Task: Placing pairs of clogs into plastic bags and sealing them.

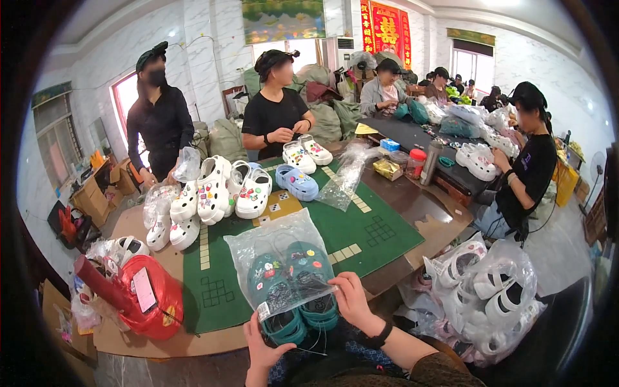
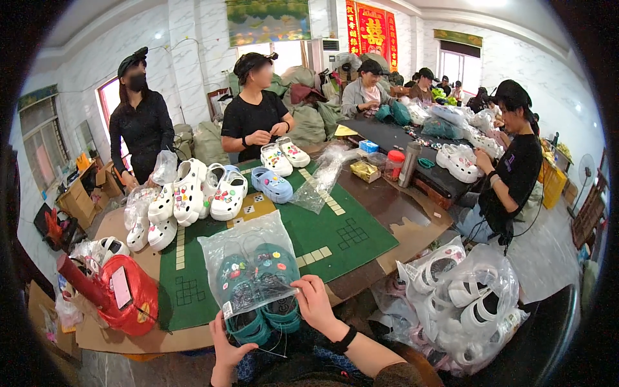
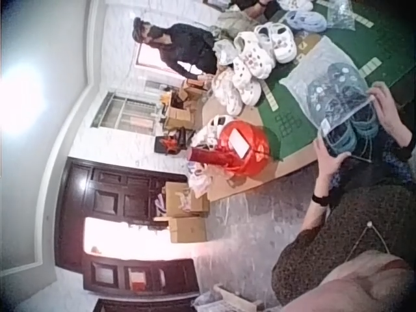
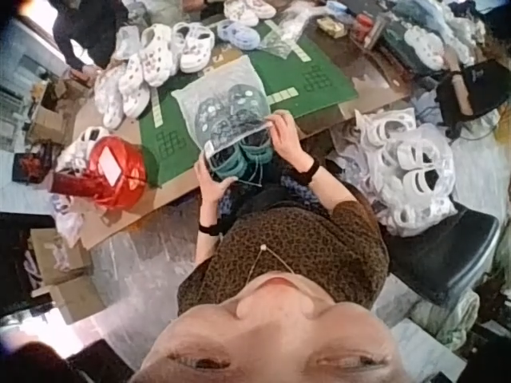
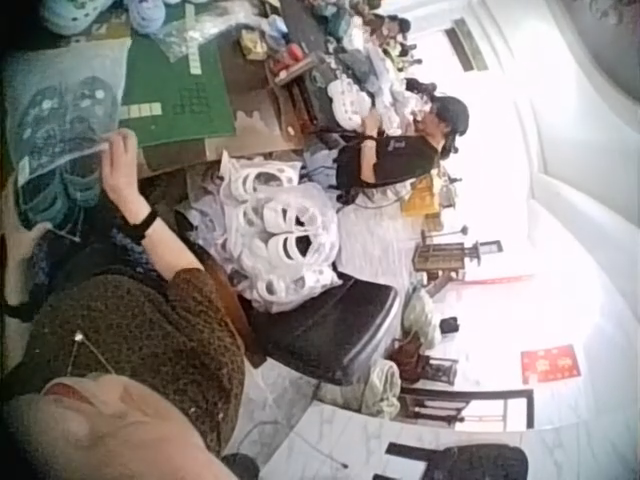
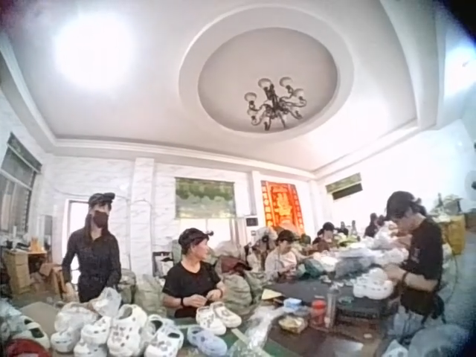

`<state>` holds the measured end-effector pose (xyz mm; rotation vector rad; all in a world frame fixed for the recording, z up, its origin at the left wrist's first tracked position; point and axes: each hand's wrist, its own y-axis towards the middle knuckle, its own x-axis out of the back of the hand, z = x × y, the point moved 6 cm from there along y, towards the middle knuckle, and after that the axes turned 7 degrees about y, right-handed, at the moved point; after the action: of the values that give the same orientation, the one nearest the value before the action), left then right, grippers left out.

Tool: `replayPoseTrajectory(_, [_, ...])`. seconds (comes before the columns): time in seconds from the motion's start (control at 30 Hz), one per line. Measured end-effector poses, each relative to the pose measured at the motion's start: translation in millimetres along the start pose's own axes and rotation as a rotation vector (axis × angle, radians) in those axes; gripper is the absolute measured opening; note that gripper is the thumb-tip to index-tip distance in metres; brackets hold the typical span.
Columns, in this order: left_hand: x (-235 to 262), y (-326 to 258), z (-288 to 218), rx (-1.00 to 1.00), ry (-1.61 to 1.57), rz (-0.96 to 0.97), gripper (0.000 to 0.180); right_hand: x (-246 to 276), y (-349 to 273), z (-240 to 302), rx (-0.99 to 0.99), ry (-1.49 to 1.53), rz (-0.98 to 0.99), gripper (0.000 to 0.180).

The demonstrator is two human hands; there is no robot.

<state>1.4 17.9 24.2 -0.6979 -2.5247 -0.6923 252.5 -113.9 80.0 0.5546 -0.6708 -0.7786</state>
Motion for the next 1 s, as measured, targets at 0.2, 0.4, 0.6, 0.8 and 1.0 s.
replayPoseTrajectory(0.2, [7.7, 3.8, -25.0, 0.027, 0.201, 0.062, 0.127, 8.0, -19.0, -16.8, -0.163, 0.332, 0.442, 0.071])
replayPoseTrajectory(0.4, [3.6, 16.2, -21.6, -0.031, 0.149, 0.063, 0.134, 7.0, -16.0, -4.5, -0.060, 0.249, 0.550, 0.119])
replayPoseTrajectory(0.6, [-4.9, 25.1, -8.9, -0.042, -0.109, 0.028, 0.136, 2.7, 4.4, -5.7, -0.010, 0.214, 0.566, 0.122])
replayPoseTrajectory(0.8, [12.7, 46.1, -20.9, 0.034, -0.429, -0.120, 0.114, -0.3, 20.0, -6.0, -0.168, 0.449, 0.293, 0.088])
replayPoseTrajectory(1.0, [23.4, 59.4, -16.6, 0.129, -0.153, -0.332, 0.056, -4.4, 22.0, -15.0, -0.308, 0.062, 0.117, 0.062])
